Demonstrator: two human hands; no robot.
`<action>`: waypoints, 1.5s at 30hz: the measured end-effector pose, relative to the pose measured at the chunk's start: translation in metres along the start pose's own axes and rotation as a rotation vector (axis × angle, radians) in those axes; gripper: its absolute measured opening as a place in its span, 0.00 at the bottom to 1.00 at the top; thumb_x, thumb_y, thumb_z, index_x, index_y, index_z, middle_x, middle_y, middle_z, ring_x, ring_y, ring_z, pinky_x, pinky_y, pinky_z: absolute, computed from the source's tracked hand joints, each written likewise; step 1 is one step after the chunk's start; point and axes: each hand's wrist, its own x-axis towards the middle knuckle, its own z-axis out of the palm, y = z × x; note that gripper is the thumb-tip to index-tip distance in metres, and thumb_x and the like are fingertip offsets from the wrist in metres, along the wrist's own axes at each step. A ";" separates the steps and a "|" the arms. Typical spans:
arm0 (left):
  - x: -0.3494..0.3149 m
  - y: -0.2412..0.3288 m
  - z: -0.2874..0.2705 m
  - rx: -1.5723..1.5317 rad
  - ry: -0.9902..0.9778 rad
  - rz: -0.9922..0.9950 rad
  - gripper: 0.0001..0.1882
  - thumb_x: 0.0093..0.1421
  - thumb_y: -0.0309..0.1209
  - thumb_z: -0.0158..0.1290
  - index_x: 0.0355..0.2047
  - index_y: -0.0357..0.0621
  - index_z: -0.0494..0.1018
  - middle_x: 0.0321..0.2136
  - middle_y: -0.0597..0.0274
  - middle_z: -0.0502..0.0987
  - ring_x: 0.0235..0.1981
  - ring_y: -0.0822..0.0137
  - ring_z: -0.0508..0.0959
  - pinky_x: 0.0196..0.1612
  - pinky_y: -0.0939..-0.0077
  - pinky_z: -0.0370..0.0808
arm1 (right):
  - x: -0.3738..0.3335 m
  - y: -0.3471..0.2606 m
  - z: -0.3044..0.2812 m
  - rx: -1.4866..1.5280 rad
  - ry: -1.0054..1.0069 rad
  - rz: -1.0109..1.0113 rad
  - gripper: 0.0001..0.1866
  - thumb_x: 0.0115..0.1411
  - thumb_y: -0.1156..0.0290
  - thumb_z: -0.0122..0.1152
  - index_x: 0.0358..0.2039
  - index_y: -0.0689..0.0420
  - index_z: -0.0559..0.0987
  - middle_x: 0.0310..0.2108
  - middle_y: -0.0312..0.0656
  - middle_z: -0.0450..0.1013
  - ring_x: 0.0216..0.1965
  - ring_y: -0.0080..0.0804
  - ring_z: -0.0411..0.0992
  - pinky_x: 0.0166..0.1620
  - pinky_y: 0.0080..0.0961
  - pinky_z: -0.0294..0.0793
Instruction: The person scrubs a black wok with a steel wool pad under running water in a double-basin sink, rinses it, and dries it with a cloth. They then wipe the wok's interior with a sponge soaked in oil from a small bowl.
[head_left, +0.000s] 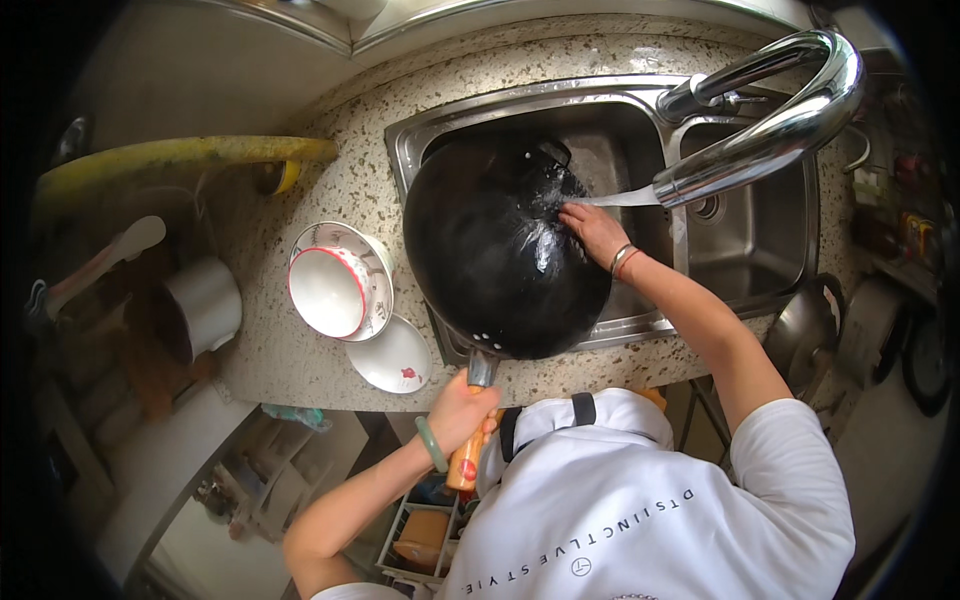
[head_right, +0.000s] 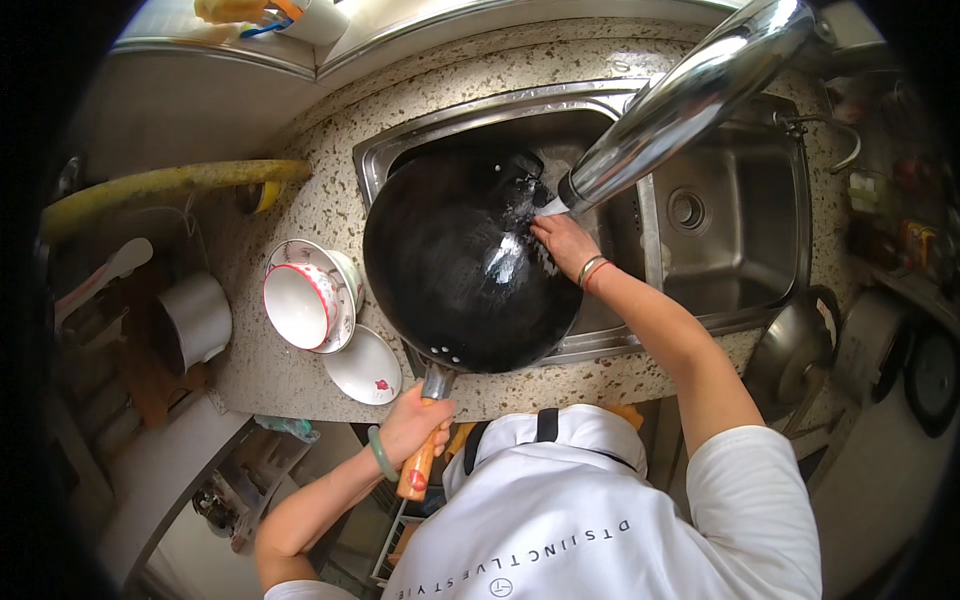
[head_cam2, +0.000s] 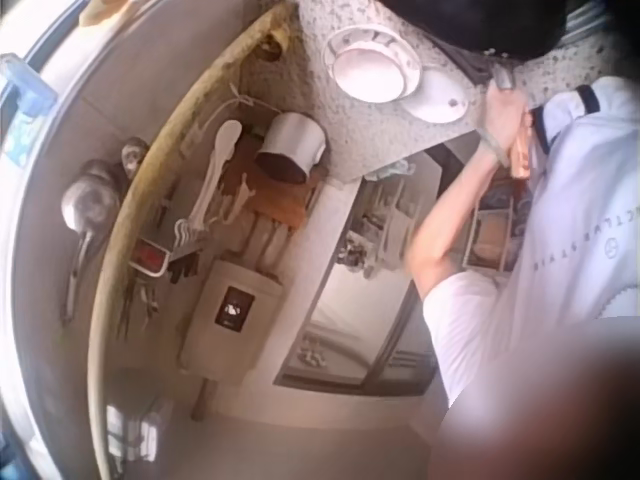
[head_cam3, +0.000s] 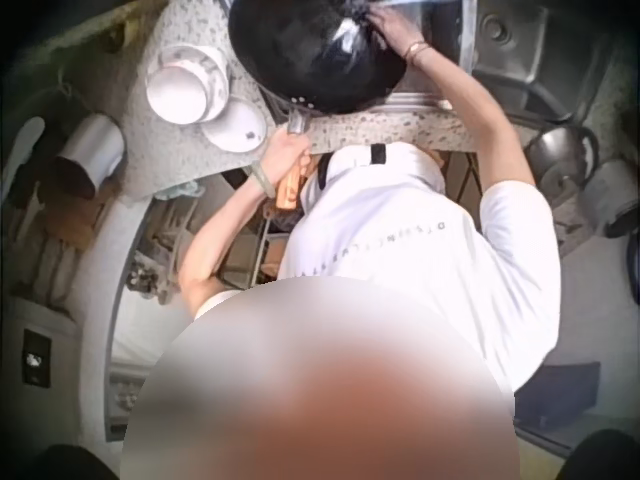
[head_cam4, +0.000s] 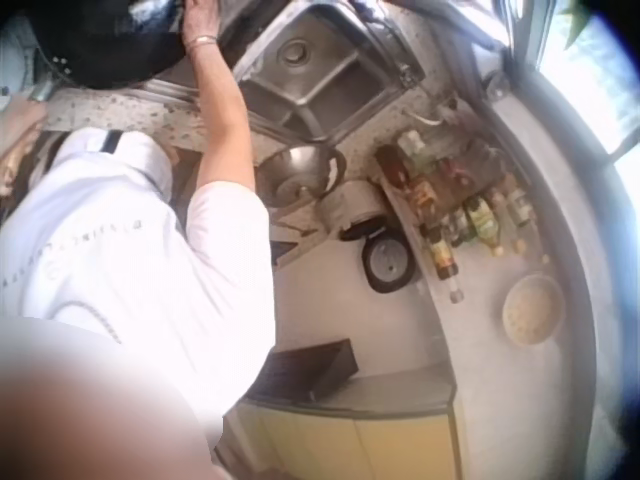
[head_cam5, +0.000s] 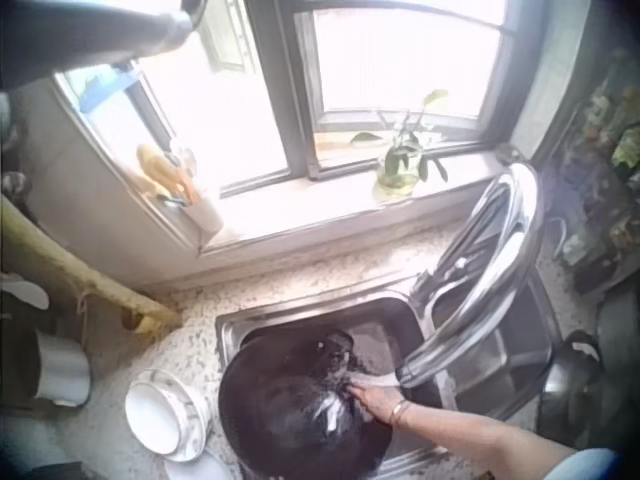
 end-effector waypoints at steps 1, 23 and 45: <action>0.004 0.000 0.000 -0.010 -0.005 0.016 0.10 0.59 0.26 0.50 0.34 0.42 0.59 0.20 0.64 0.67 0.14 0.74 0.69 0.15 0.77 0.69 | -0.005 0.000 0.012 -0.093 0.076 -0.027 0.17 0.58 0.77 0.45 0.47 0.60 0.76 0.52 0.48 0.70 0.53 0.45 0.68 0.57 0.35 0.68; 0.094 0.001 -0.030 1.039 0.236 0.292 0.20 0.61 0.40 0.51 0.39 0.31 0.65 0.28 0.40 0.78 0.31 0.45 0.80 0.36 0.55 0.77 | -0.041 -0.055 0.015 0.448 -0.322 0.334 0.19 0.52 0.80 0.57 0.46 0.54 0.78 0.50 0.45 0.73 0.48 0.49 0.73 0.51 0.37 0.73; 0.111 0.015 -0.020 1.711 0.336 0.320 0.24 0.61 0.47 0.54 0.37 0.33 0.69 0.31 0.47 0.80 0.34 0.52 0.82 0.37 0.64 0.79 | -0.017 0.014 0.041 -0.533 -0.171 0.076 0.23 0.59 0.75 0.44 0.56 0.61 0.68 0.60 0.49 0.64 0.61 0.45 0.62 0.59 0.35 0.65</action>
